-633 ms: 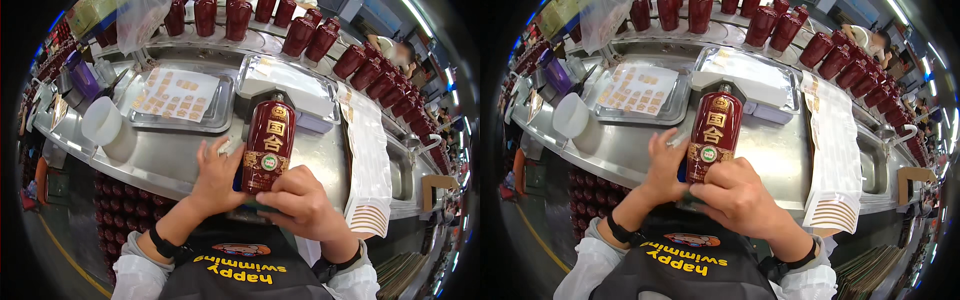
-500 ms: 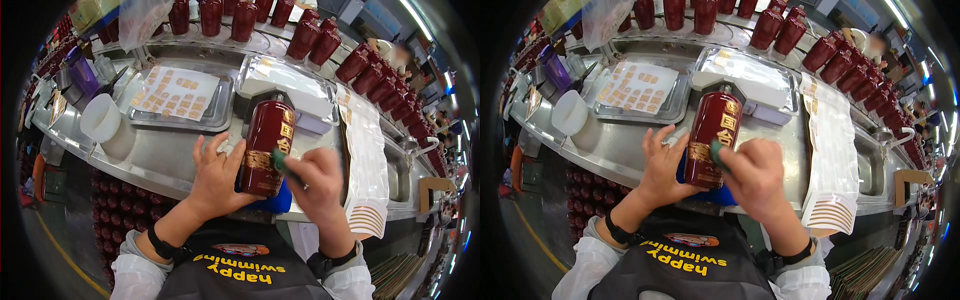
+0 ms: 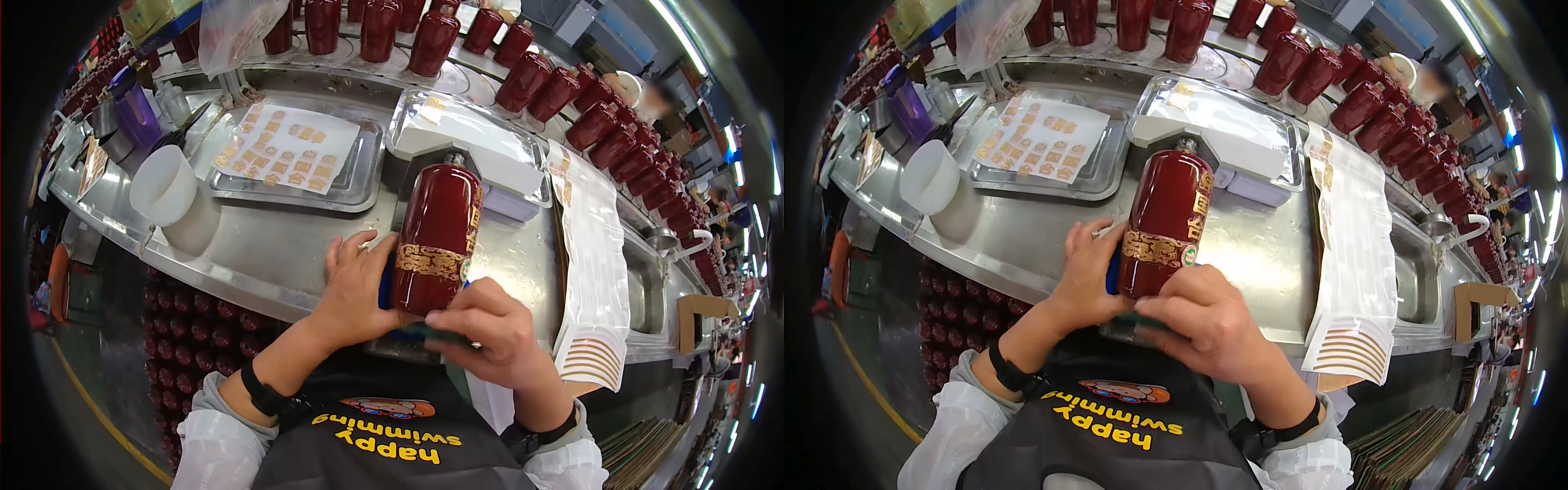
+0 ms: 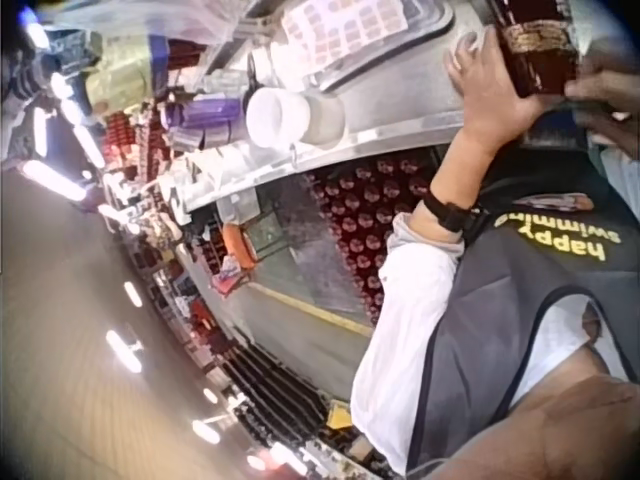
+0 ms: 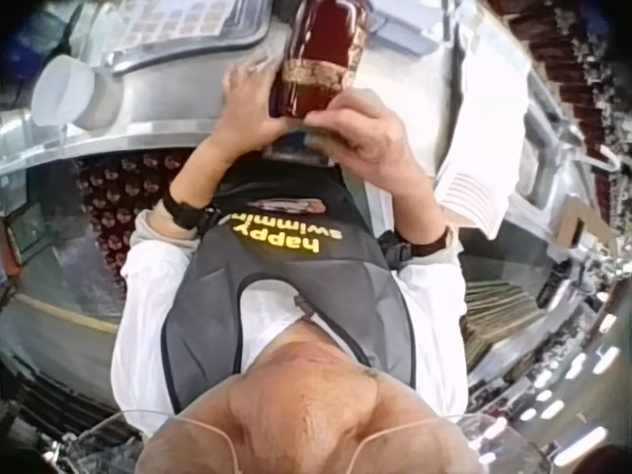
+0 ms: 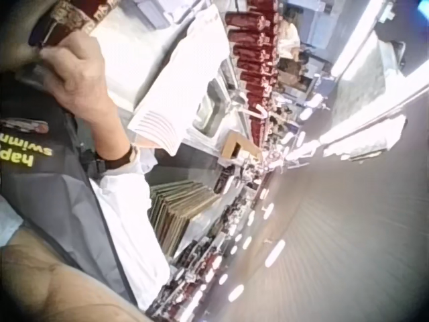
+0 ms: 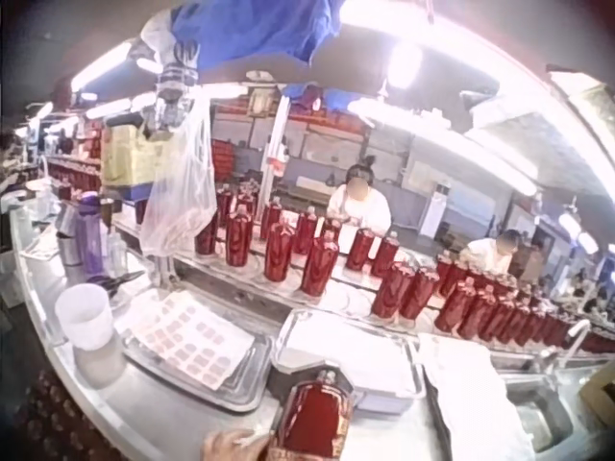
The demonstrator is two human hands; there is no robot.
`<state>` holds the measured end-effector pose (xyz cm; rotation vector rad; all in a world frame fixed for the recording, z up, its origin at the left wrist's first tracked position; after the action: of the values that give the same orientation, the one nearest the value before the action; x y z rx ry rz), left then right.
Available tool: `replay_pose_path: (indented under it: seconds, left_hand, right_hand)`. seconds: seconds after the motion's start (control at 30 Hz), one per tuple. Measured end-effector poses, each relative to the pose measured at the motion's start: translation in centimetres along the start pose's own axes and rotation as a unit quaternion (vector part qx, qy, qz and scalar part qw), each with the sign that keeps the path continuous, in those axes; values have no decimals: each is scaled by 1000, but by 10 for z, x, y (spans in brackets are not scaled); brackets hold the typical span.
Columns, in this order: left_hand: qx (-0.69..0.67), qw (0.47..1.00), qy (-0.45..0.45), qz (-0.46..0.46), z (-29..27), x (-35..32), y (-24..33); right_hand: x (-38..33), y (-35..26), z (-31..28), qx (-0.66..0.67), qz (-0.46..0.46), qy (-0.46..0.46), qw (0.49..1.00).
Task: Applying decorative labels and seals to red liquor bottles on a production line.
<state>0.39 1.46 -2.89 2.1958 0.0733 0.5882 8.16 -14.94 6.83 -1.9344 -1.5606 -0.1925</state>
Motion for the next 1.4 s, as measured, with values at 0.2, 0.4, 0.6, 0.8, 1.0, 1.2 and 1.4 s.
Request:
replay_pose_path:
  seconds: [0.2, 0.4, 0.6, 0.8, 1.0, 1.2, 1.4]
  left_hand:
    - [48, 998, -27, 28, -14, 12, 19]
    - [37, 998, 28, 45, -10, 6, 15]
    - [91, 993, 30, 69, -18, 13, 32]
    - [96, 988, 71, 99, -18, 10, 36]
    - [88, 989, 64, 97, -17, 9, 40]
    - [75, 989, 80, 95, -12, 6, 38]
    - [61, 962, 149, 219, -9, -3, 43]
  right_hand:
    - [-3, 8, -1, -18, 16, 18, 1000]
    - [-1, 9, -4, -68, 32, 46, 996]
    - [-10, 15, 2, -153, 46, 74, 984]
    - [2, 12, 2, -181, 20, 93, 979]
    - [14, 6, -1, -218, 8, 75, 973]
    - [11, 16, -3, -89, 153, 79, 981]
    - [3, 20, 6, 44, 242, 56, 968]
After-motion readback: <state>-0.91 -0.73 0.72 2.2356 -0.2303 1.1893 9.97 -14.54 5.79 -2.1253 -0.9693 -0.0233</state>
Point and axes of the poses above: each hand's wrist, its own x-axis towards the middle knuckle, its own z-axis out of the palm, y = z × x, the point moved 3 cm from there along x, towards the middle knuckle, and after that the axes turned 15 degrees about -x, right-handed, at the moved point
